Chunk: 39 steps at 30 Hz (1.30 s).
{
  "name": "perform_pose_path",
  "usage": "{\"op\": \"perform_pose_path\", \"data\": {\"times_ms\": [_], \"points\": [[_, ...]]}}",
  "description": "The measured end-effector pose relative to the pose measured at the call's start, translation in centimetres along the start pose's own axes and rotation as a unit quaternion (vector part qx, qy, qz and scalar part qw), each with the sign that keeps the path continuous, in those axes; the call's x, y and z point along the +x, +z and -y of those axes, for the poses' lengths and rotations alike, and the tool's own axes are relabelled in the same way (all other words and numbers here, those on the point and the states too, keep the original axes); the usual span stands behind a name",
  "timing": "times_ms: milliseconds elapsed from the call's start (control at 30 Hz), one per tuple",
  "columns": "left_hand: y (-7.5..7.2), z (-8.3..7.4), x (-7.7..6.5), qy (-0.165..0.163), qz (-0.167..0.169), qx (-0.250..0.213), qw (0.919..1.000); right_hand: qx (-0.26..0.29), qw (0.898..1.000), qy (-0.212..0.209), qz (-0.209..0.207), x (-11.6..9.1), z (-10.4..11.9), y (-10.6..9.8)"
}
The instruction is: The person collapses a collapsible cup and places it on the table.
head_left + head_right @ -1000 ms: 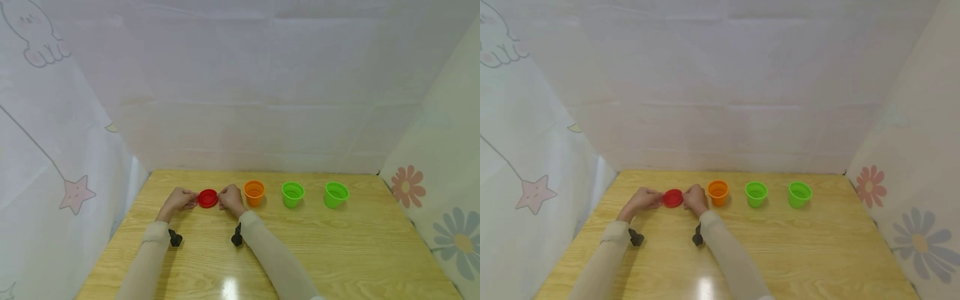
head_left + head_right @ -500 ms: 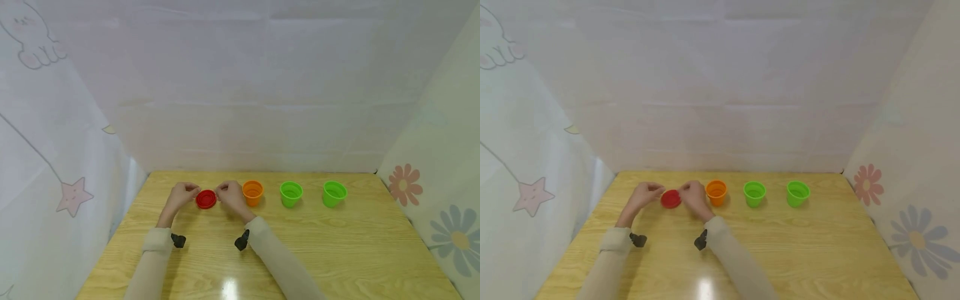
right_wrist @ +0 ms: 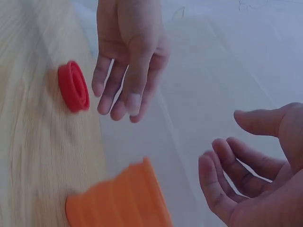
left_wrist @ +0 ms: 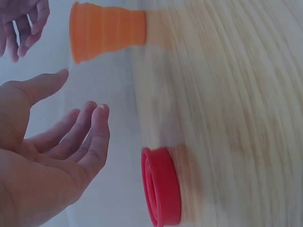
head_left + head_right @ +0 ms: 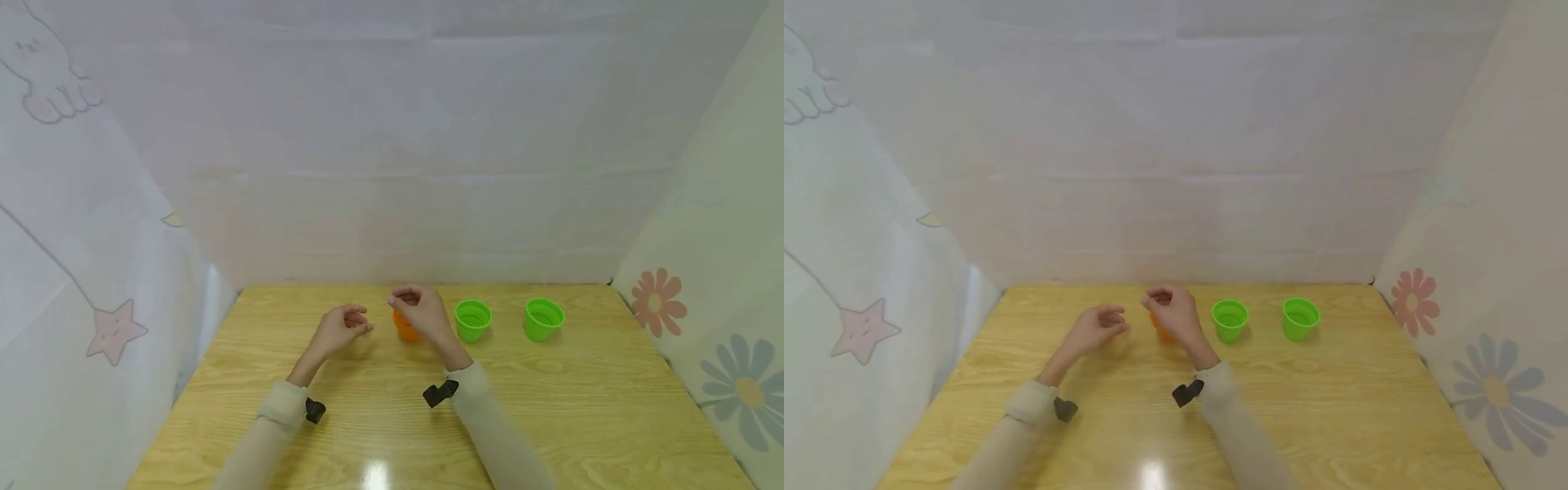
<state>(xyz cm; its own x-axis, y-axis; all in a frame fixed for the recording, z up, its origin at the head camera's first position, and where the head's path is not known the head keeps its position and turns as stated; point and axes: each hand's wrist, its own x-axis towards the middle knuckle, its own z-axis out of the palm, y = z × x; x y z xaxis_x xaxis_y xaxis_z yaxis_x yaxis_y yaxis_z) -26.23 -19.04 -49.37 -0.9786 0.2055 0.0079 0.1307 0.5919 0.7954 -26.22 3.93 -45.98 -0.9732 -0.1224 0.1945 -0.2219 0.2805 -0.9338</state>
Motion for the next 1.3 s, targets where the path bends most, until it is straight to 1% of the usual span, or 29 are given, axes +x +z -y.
{"op": "perform_pose_path", "data": {"times_ms": [67,167,233,300,433,567,700,800,900,1000,1133,1300], "points": [[0.4,-0.4,0.1,0.007,0.002,-0.019,0.9998,-0.008,1.0,-0.007,-0.013,-0.3,-0.6,-0.8],[0.9,-0.6,0.4,0.012,0.019,-0.052,0.9984,-0.013,0.999,-0.014,-0.028,-0.8,-1.4,-1.6],[1.4,-0.6,0.6,0.016,0.034,-0.065,0.9972,-0.017,0.999,-0.006,-0.033,-1.1,-2.1,-1.9],[1.8,-0.5,0.9,0.021,0.047,-0.071,0.9962,-0.026,0.999,0.011,-0.033,-1.5,-2.7,-2.2],[2.5,-0.1,1.4,0.028,0.059,-0.079,0.9948,-0.044,0.998,0.038,-0.013,-2.0,-3.8,-2.3],[3.3,0.0,1.9,0.037,0.069,-0.095,0.9924,-0.051,0.998,0.039,0.02,-2.1,-5.0,-2.3],[4.1,0.0,2.6,0.052,0.088,-0.11,0.9886,-0.036,0.997,0.05,0.041,-2.3,-6.2,-2.3],[4.7,0.2,3.2,0.06,0.093,-0.116,0.987,-0.027,0.996,0.065,0.057,-2.0,-7.3,-2.3],[5.0,0.4,3.7,0.059,0.095,-0.13,0.9852,0.006,0.994,0.073,0.078,-1.5,-8.3,-2.4],[5.1,0.5,4.0,0.055,0.108,-0.144,0.9821,0.042,0.992,0.072,0.096,-0.9,-8.9,-2.6],[5.3,0.6,4.4,0.054,0.121,-0.154,0.9791,0.055,0.99,0.065,0.108,-0.4,-9.3,-3.0],[5.5,0.9,4.5,0.057,0.122,-0.17,0.9762,0.06,0.99,0.074,0.108,-0.4,-9.2,-3.0]]}}
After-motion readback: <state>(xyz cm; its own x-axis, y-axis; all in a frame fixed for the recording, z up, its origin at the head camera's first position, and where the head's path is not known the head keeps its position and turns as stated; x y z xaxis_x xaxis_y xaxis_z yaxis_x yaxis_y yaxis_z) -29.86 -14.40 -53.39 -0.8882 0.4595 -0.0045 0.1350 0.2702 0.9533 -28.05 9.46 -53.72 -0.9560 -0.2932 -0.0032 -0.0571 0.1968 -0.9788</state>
